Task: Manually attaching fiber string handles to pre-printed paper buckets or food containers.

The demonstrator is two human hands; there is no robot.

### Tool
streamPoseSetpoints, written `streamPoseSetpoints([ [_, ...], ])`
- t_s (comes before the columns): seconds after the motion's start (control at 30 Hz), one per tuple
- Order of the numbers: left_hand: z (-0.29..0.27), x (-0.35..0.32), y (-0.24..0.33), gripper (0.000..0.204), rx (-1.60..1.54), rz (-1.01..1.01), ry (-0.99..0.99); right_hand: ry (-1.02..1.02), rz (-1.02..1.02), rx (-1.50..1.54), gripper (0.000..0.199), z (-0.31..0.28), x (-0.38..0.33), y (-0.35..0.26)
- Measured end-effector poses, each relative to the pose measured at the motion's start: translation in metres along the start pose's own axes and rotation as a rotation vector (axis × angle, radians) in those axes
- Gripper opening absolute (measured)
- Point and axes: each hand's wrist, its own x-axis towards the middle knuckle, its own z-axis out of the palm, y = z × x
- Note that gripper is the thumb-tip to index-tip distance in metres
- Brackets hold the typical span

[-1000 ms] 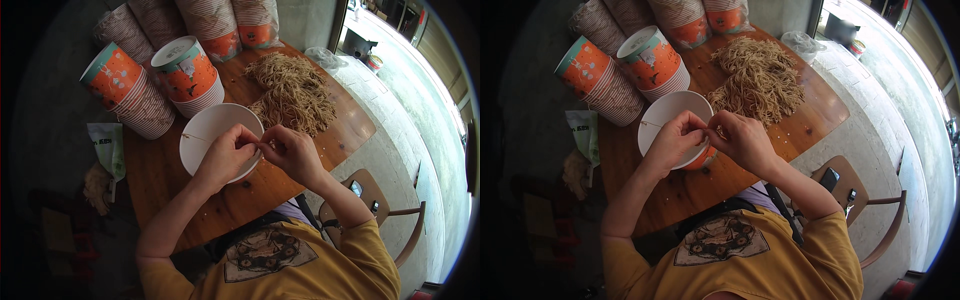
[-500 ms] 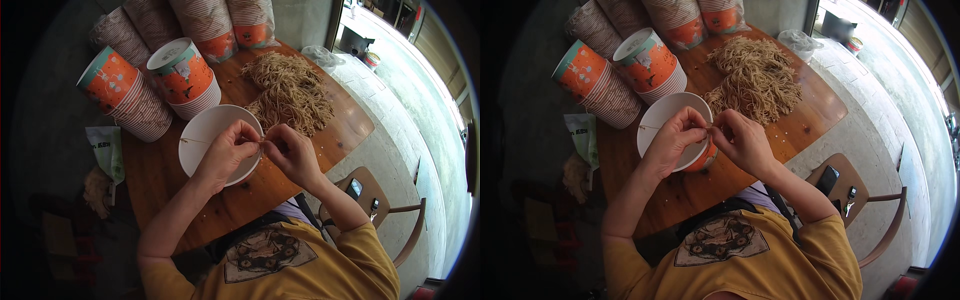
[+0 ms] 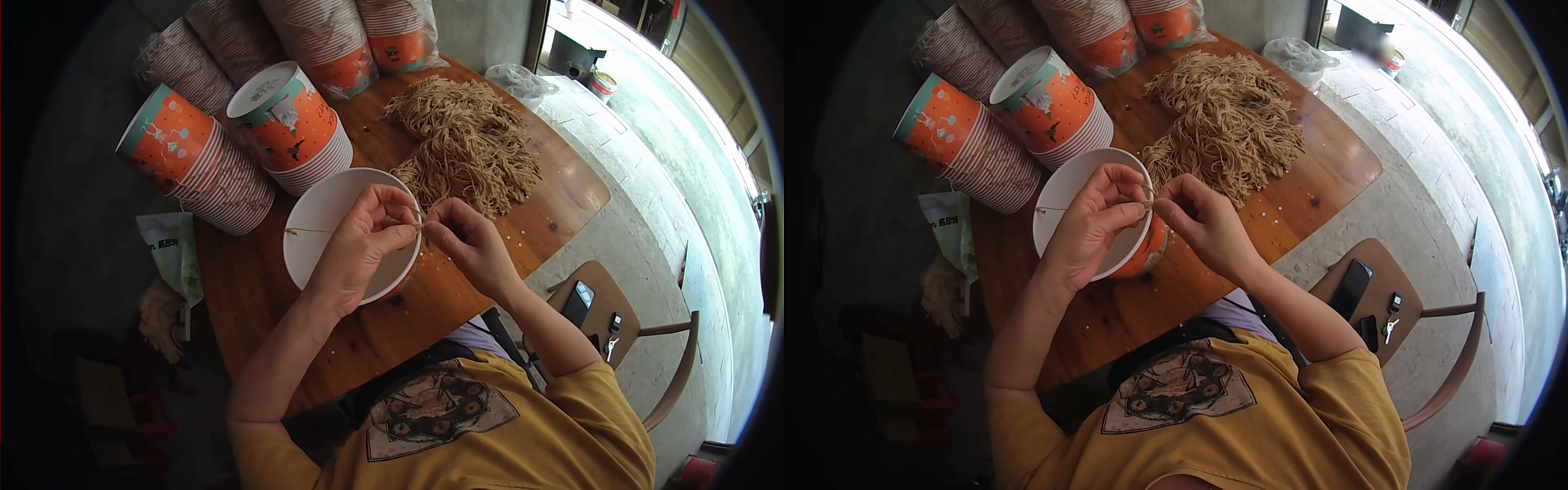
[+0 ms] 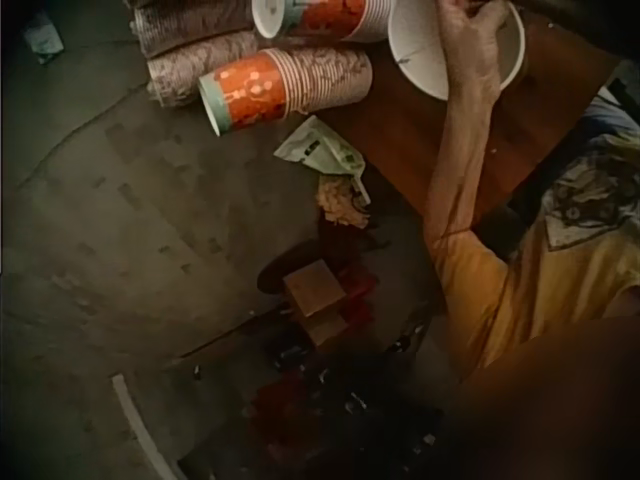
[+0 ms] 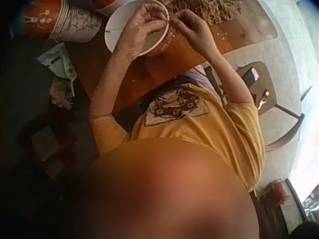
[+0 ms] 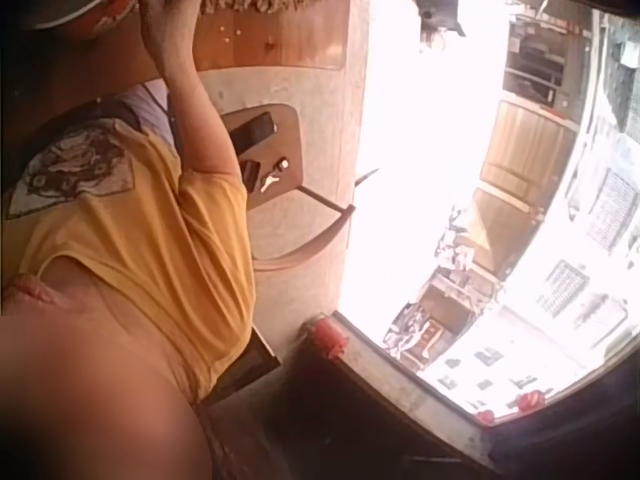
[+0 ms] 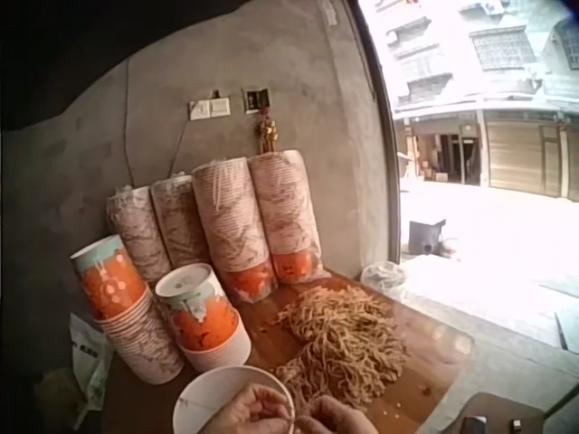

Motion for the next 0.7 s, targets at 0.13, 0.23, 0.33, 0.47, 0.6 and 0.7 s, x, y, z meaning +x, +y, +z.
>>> streamPoseSetpoints([
  [0.13,-0.004,0.000,-0.002,0.022,-0.021,-0.027,0.008,0.058,-0.060,-0.298,0.014,-0.001,-0.001,-0.021],
  [0.23,-0.001,0.000,-0.001,0.022,-0.032,-0.017,0.023,0.093,-0.360,-0.503,0.015,-0.005,0.003,-0.022],
  [0.33,0.000,0.001,-0.001,0.022,-0.013,-0.023,0.036,0.035,-0.653,-0.835,0.017,-0.013,0.006,-0.020],
  [0.47,-0.001,0.000,-0.001,0.022,-0.014,-0.035,0.033,-0.051,-0.320,-0.574,0.013,-0.006,0.001,-0.024],
  [0.6,-0.005,-0.002,-0.003,0.024,-0.016,-0.065,0.009,-0.243,0.358,0.240,0.011,-0.016,0.009,-0.036],
  [0.7,-0.007,0.001,-0.004,0.024,-0.054,-0.078,0.003,-0.162,0.221,0.191,0.010,-0.015,0.007,-0.028],
])
